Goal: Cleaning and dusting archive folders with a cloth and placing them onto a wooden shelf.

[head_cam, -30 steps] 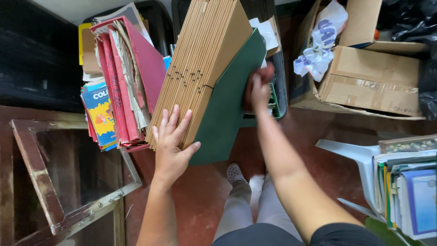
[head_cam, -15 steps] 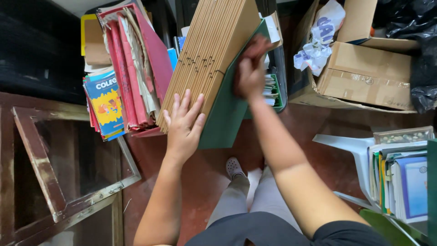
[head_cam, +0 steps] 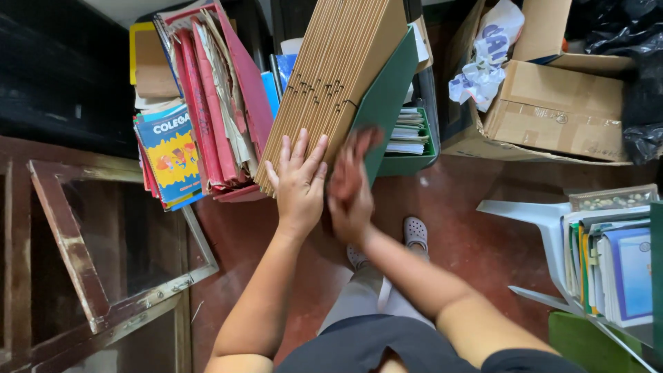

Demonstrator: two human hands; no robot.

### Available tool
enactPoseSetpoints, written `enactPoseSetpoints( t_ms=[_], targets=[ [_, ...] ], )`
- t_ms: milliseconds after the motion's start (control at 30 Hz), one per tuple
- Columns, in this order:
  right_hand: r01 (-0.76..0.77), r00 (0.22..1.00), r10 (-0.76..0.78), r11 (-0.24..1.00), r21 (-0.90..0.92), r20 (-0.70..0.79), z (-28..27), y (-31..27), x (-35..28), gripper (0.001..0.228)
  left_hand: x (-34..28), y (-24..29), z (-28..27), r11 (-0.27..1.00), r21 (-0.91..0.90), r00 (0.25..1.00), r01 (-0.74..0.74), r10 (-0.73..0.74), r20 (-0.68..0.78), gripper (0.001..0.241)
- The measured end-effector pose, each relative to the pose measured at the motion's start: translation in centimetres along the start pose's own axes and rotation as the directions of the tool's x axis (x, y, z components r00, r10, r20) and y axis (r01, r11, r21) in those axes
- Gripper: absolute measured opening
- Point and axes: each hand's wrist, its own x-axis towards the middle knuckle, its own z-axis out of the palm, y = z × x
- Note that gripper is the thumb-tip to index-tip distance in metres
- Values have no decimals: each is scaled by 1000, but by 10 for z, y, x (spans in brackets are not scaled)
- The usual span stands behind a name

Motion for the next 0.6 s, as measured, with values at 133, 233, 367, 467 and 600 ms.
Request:
enactPoseSetpoints(
  t_ms=[133, 233, 367, 467, 600],
  targets=[
    [105, 993, -113, 979, 174, 36, 7, 30, 128, 64, -5, 5, -2, 1000, 3, 1000, 4, -4, -1, 47],
    [-402, 915, 382, 894, -200, -129, -19, 124, 184, 55, -7, 9, -2, 1000, 12, 1000, 4, -4, -2, 47],
    [-501, 864, 463, 823, -267, -197, -25, 150, 183, 48, -9, 13, -1, 998, 69, 1000, -8, 8, -9, 49],
    [-131, 989, 115, 975, -182, -96, 0, 38, 115, 42, -6, 15, -3, 993, 116, 999, -20, 24, -28, 49],
    [76, 997, -79, 983, -166, -13, -5, 29, 30, 77, 0, 8, -11, 968, 239, 994, -75, 91, -57, 51]
  ],
)
